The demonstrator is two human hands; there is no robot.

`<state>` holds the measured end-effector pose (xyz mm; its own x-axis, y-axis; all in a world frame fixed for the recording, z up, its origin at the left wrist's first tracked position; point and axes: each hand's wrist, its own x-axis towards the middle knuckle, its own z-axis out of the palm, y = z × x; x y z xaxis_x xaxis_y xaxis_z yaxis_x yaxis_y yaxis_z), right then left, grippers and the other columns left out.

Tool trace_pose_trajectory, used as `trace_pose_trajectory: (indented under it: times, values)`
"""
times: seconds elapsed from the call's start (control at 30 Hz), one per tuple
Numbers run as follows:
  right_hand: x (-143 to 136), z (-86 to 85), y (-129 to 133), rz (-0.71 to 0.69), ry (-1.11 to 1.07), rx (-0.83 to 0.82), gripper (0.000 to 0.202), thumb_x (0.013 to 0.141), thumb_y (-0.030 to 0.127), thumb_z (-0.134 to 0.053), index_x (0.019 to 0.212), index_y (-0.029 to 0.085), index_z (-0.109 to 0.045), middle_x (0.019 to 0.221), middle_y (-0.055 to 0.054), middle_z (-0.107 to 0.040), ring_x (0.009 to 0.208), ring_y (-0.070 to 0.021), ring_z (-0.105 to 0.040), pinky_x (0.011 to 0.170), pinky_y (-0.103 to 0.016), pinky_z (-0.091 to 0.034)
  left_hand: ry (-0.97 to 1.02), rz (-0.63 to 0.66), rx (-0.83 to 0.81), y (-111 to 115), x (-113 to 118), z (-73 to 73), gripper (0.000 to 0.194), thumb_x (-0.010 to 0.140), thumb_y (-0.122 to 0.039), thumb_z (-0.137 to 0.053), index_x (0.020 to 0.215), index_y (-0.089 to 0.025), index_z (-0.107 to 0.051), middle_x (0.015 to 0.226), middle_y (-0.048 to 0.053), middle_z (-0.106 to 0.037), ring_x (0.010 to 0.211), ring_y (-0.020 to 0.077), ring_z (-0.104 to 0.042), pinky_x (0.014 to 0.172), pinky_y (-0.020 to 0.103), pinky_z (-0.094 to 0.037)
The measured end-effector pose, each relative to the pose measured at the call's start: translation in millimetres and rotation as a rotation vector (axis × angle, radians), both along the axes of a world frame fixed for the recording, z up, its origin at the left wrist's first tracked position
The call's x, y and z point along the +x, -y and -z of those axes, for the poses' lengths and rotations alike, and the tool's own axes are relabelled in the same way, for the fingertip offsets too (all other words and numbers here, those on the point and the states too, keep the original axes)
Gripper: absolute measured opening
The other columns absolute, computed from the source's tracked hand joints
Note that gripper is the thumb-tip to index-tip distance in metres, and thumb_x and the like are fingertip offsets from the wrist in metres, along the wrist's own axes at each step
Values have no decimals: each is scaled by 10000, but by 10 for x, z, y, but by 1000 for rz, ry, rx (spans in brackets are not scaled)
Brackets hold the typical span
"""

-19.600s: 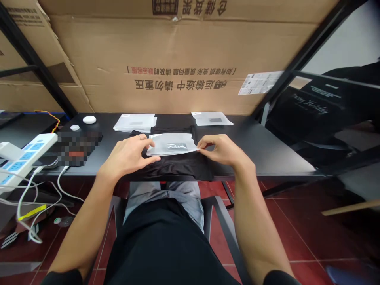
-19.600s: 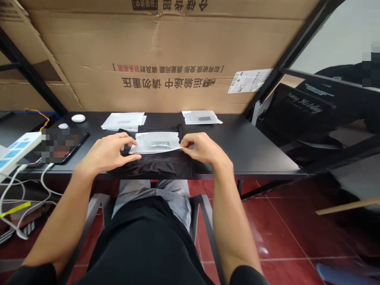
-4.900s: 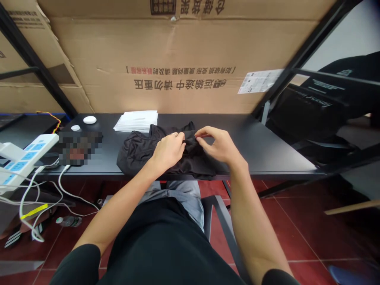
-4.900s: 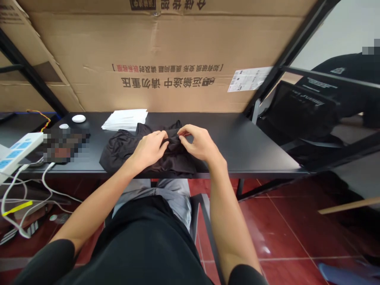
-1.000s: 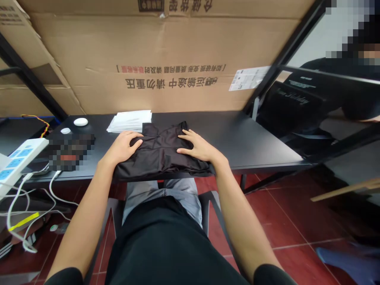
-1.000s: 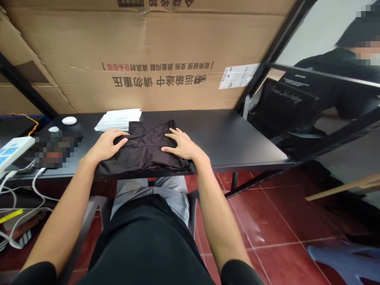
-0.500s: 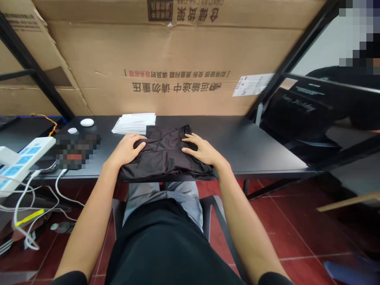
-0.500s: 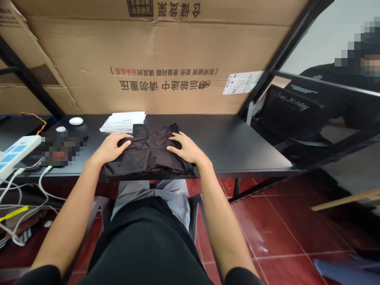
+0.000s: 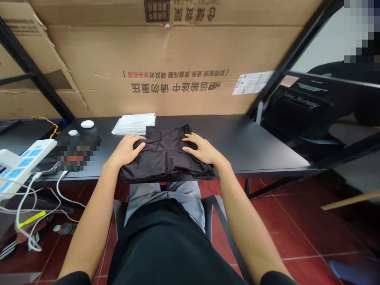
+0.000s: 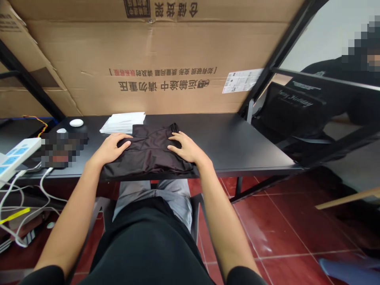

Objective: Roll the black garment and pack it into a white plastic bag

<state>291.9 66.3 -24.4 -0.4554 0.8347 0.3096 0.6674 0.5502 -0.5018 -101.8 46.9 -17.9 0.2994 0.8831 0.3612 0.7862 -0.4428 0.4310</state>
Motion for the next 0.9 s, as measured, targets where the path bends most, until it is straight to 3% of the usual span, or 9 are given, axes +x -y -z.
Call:
trace_pose_trajectory:
  times: [0.9]
  values:
    - [-1, -7, -5, -3, -17, 3, 462, 1077, 542, -715, 1482, 327, -775, 1721, -87, -629, 1710, -387, -440, 1414, -667, -352, 3, -3, 10, 10, 13, -6, 367, 1109, -458, -581, 1342, -263, -787, 1460, 95, -785, 1419, 331, -664, 1306, 529, -473]
